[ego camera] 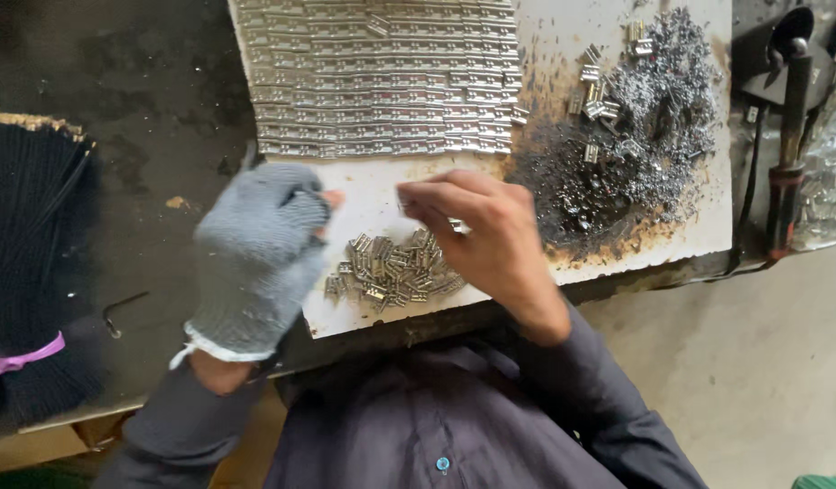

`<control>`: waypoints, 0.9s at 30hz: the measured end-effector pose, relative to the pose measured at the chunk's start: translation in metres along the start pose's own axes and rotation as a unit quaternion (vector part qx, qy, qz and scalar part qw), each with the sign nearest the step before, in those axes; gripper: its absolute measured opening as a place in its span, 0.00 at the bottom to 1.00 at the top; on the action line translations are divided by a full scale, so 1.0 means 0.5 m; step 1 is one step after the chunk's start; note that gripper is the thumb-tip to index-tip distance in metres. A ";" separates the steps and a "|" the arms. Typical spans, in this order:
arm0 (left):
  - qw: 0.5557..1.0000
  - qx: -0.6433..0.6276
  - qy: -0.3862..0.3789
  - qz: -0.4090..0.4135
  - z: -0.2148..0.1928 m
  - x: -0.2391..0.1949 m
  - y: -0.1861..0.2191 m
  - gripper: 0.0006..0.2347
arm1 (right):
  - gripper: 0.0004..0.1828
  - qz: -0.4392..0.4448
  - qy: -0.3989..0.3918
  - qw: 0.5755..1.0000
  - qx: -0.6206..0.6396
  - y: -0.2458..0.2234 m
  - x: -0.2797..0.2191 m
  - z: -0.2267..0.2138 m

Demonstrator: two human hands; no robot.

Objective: The person places small silver metal components onto a white board with pre-arranged rows of similar parts. They pick up components from a pile and position them one by one into the grid pattern on the board.

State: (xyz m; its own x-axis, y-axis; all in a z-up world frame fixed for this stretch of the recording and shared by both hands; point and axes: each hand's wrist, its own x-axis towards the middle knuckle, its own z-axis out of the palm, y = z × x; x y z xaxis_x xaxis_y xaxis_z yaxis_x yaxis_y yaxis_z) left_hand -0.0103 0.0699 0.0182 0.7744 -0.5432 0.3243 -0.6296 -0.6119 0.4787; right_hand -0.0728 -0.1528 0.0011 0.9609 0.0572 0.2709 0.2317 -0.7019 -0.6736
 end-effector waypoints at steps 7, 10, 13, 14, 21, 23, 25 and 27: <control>0.997 -0.036 0.059 -0.029 0.016 -0.041 -0.034 0.05 | 0.07 -0.036 -0.070 0.992 -0.098 -0.017 0.057 0.082; 0.992 -0.069 0.102 -0.031 0.026 -0.046 -0.037 0.06 | 0.09 -0.041 -0.080 0.993 -0.071 -0.026 0.060 0.071; 0.989 -0.070 0.125 -0.040 0.023 -0.050 -0.047 0.08 | 0.10 -0.047 -0.077 0.994 -0.063 -0.034 0.063 0.063; 0.989 -0.075 0.116 -0.058 0.025 -0.051 -0.051 0.07 | 0.09 -0.048 -0.082 0.993 -0.075 -0.038 0.064 0.068; 0.979 -0.086 0.124 -0.135 0.045 -0.059 -0.069 0.06 | 0.10 -0.068 -0.038 0.993 -0.094 -0.053 0.091 0.133; 0.976 -0.090 0.146 -0.131 0.054 -0.062 -0.072 0.07 | 0.10 -0.056 -0.028 0.993 -0.102 -0.055 0.089 0.141; 0.973 -0.090 0.170 -0.125 0.062 -0.063 -0.078 0.07 | 0.09 -0.051 -0.017 0.993 -0.110 -0.057 0.090 0.147; 0.970 -0.088 0.194 -0.118 0.068 -0.065 -0.080 0.06 | 0.07 -0.050 -0.006 0.992 -0.115 -0.059 0.091 0.151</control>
State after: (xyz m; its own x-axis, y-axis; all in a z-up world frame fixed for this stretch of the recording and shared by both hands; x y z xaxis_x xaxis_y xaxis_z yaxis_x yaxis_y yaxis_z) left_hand -0.0121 0.0926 -0.0392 0.8825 -0.1219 0.4543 -0.4375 -0.5676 0.6975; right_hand -0.0246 -0.0759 -0.0186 0.9369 0.1432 0.3189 0.2869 -0.8360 -0.4677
